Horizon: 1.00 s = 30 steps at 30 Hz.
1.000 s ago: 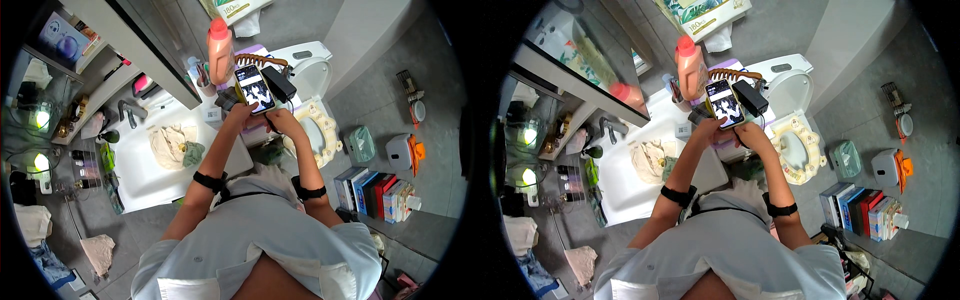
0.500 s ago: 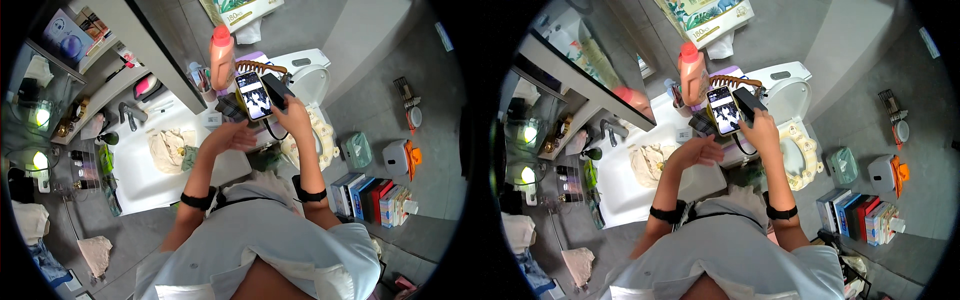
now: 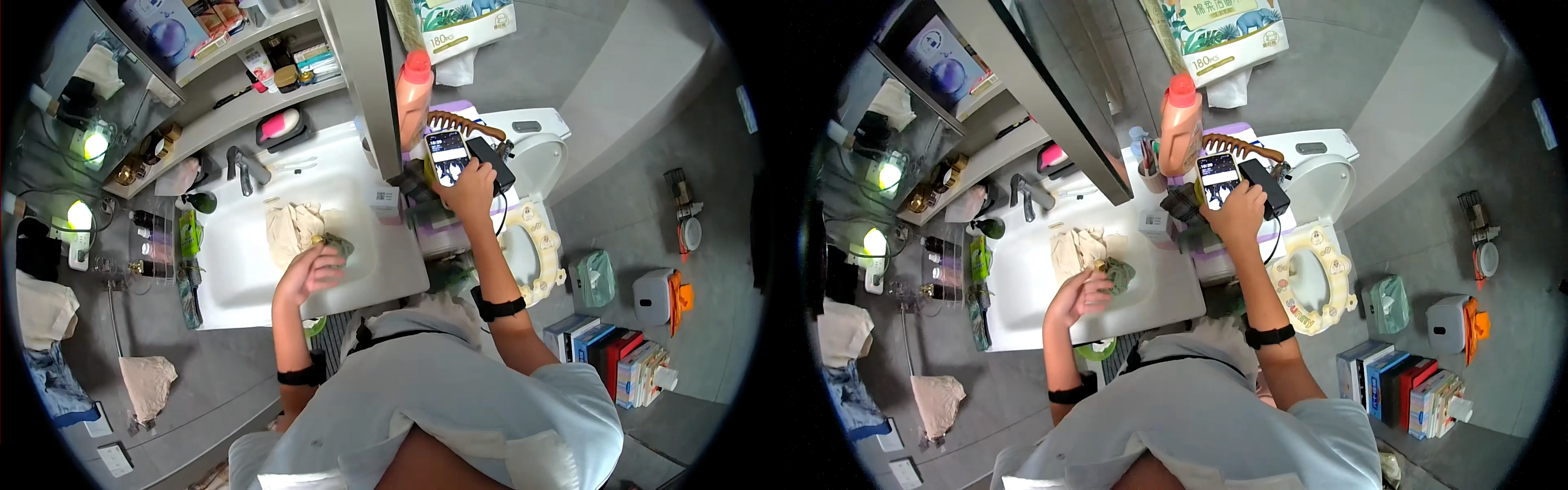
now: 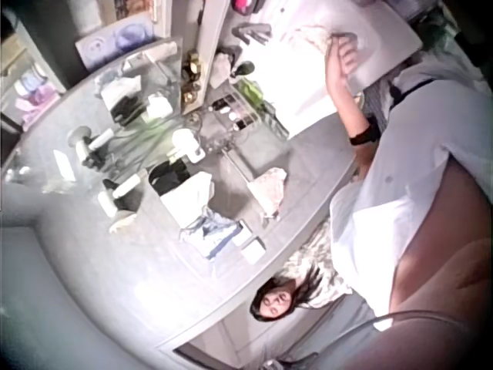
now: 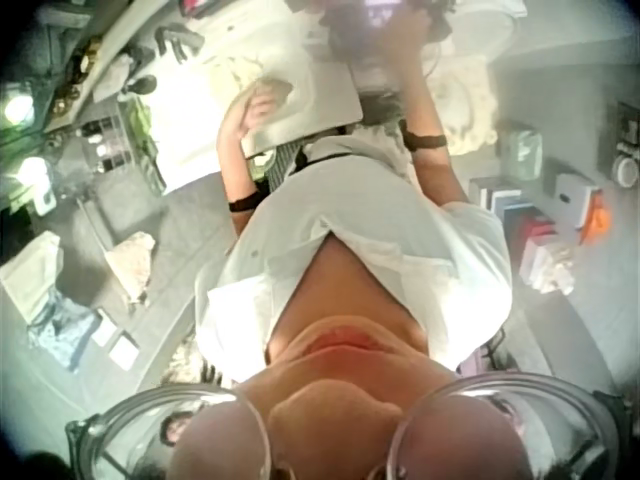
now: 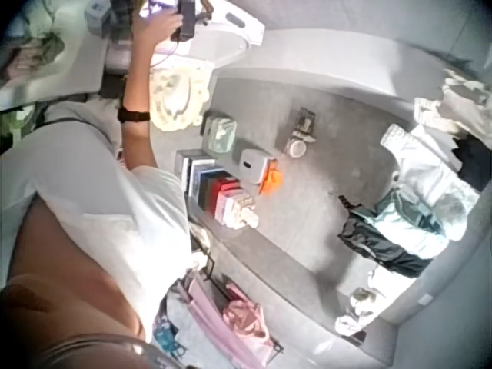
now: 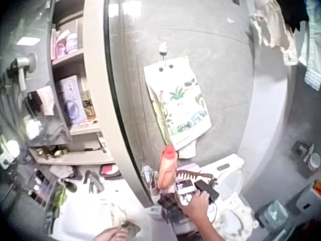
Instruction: Organizing various toiletries and personal care items in a bathroom cabinet.
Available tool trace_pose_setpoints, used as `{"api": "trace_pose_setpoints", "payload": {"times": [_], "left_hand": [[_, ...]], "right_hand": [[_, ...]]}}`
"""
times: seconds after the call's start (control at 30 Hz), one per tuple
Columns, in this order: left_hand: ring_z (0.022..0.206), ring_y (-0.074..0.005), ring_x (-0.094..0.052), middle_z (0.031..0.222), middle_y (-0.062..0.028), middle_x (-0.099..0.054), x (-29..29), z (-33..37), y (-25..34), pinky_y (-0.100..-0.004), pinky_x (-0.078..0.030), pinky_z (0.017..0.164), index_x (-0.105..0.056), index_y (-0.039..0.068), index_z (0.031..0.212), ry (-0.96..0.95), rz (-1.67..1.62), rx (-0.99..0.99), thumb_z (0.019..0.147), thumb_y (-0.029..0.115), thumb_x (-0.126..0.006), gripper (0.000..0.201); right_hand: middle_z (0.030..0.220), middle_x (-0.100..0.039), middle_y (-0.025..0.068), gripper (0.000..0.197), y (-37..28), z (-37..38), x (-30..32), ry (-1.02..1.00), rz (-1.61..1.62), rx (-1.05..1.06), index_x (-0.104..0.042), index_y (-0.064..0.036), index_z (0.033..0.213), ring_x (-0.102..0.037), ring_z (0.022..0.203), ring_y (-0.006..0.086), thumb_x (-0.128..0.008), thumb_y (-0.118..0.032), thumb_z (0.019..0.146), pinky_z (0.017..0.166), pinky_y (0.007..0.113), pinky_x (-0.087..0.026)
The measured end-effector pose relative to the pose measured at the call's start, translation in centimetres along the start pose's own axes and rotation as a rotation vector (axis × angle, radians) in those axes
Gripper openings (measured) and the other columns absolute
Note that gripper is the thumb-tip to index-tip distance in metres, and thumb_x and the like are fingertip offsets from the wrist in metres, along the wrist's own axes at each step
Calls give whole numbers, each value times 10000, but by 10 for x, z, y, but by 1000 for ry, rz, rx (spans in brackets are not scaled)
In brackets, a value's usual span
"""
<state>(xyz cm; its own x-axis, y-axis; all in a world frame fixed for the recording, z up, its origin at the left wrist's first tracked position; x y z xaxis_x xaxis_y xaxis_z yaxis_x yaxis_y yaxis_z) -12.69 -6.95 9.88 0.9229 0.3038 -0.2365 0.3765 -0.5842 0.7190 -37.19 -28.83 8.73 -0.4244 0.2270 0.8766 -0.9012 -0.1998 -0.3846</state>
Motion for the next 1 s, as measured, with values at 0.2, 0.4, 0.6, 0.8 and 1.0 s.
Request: {"api": "trace_pose_setpoints", "payload": {"times": [0.2, 0.4, 0.6, 0.8, 1.0], "left_hand": [[704, -181, -626, 943, -110, -630, 61, -12, -66, -301, -540, 624, -509, 28, 1042, 190, -141, 5, 914, 316, -395, 335], [655, -166, -624, 915, -125, -630, 72, -1, -81, -300, -544, 634, -508, 10, 1039, 214, -132, 54, 903, 272, -427, 307], [714, -133, -600, 872, -100, -634, 38, 41, -54, -281, -504, 684, -540, 37, 1017, 184, 197, 43, 888, 309, -453, 313], [847, -181, -557, 970, -136, -571, 19, 104, -28, -293, -459, 738, -456, 45, 1143, 144, 672, -349, 807, 227, -599, 408], [980, -275, -510, 1137, -200, -457, -19, 109, 3, -340, -462, 754, -334, 149, 1305, 160, 818, -572, 721, 142, -686, 683]], "right_hand": [[935, -456, 180, 690, 0, -1, -1, -27, 52, -47, -449, 35, 962, -452, 900, 322, -778, -377, 516, 744, 378, -435], [928, -460, 186, 709, 2, -1, 1, -35, 94, -60, -450, 45, 1008, -461, 886, 328, -765, -380, 536, 737, 386, -433], [1082, -435, 256, 889, 11, -26, 17, 134, 147, 11, -348, 103, 1215, -435, 954, 372, -750, -391, 595, 818, 408, -386], [1105, -416, 256, 809, 17, -71, 52, 115, 224, -42, -356, 99, 1210, -405, 1003, 381, -734, -329, 637, 861, 412, -362], [1106, -421, 240, 747, 18, -92, 64, 106, 245, -134, -379, 91, 1205, -404, 1018, 370, -720, -289, 661, 879, 411, -359]]}}
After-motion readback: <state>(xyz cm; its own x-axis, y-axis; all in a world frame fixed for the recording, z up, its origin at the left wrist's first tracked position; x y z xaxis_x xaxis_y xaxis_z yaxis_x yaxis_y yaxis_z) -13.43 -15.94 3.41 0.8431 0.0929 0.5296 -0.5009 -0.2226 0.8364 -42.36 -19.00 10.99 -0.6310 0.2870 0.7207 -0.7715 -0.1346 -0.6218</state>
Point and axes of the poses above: each hand's wrist, its own z-axis towards the middle knuckle, its own x-axis out of the back of the hand, y = z × x, the point moved 1 cm from there along z, towards the middle knuckle
